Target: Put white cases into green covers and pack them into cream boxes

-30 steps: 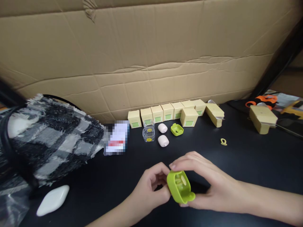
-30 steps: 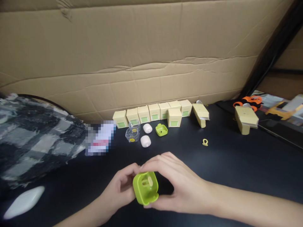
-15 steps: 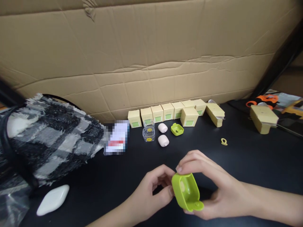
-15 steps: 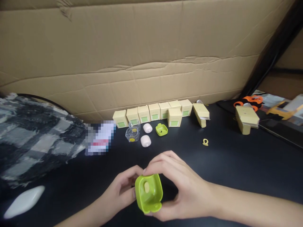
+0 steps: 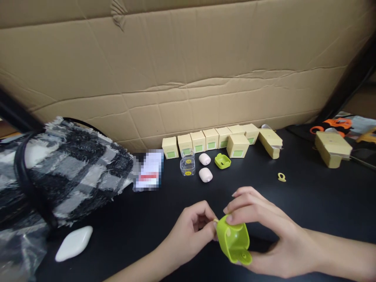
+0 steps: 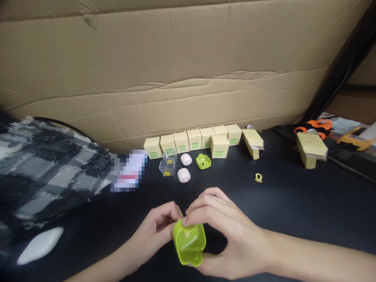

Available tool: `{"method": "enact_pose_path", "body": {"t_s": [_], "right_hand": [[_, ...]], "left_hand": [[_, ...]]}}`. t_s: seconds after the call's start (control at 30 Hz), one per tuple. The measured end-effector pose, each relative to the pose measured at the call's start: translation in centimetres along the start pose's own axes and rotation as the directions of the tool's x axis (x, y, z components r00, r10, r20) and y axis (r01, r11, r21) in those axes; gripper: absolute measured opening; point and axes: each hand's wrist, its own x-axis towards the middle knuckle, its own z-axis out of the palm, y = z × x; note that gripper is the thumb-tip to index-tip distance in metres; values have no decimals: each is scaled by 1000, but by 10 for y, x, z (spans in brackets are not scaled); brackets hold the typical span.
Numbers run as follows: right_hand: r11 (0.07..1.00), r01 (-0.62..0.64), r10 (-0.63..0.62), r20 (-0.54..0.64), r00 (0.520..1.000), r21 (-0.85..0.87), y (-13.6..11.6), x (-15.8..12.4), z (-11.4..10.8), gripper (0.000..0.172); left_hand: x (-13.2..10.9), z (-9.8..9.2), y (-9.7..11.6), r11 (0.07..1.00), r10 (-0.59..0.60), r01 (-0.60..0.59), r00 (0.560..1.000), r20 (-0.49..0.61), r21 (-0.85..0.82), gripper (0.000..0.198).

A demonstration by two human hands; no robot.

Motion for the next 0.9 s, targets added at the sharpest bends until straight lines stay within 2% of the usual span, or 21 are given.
{"method": "enact_pose_path", "body": {"t_s": [0.1, 0.17, 0.27, 0.33, 0.43, 0.53, 0.63, 0.7, 0.77, 0.83, 0.9], "right_hand": [[999, -12, 13, 35, 999, -33, -1, 3, -4, 43], [997, -81, 81, 46, 996, -12, -1, 3, -7, 48], [969, -229, 233, -33, 972, 93, 2, 1, -11, 61], [955, -266, 275, -51, 960, 128, 6, 1, -13, 62], [965, -235, 225, 97, 970, 112, 10, 4, -15, 58], [967, -239, 207, 272, 940, 90, 11, 7, -16, 54], [969, -239, 202, 340, 918, 68, 11, 7, -17, 57], [968, -243, 213, 316, 925, 60, 14, 7, -16, 60], [966, -257, 242, 239, 940, 35, 22, 7, -13, 59], [963, -261, 268, 160, 950, -62, 34, 8, -9, 54], [948, -246, 276, 135, 952, -204, 47, 9, -3, 53]], "left_hand": [[-1, -1, 2, 999, 4, -4, 1000, -12, -49, 26], [-2, -2, 0, 995, 13, -15, 1000, -15, -95, 26], [-1, -4, -6, 983, 39, -41, 999, -13, -180, 32], [-1, -6, -11, 972, 51, -49, 999, 3, -229, 38], [-2, -7, -15, 957, 36, -2, 993, 112, -289, 51], [-2, -7, -14, 944, 14, 65, 971, 237, -323, 63], [-1, -5, -14, 948, -22, 95, 972, 235, -304, 63], [0, -3, -17, 953, -46, 95, 984, 173, -287, 59], [0, -2, -20, 959, -50, 81, 991, 120, -272, 56], [1, -1, -23, 967, -40, 64, 994, 102, -246, 56], [0, 0, -24, 977, -33, 55, 994, 107, -207, 57]]}}
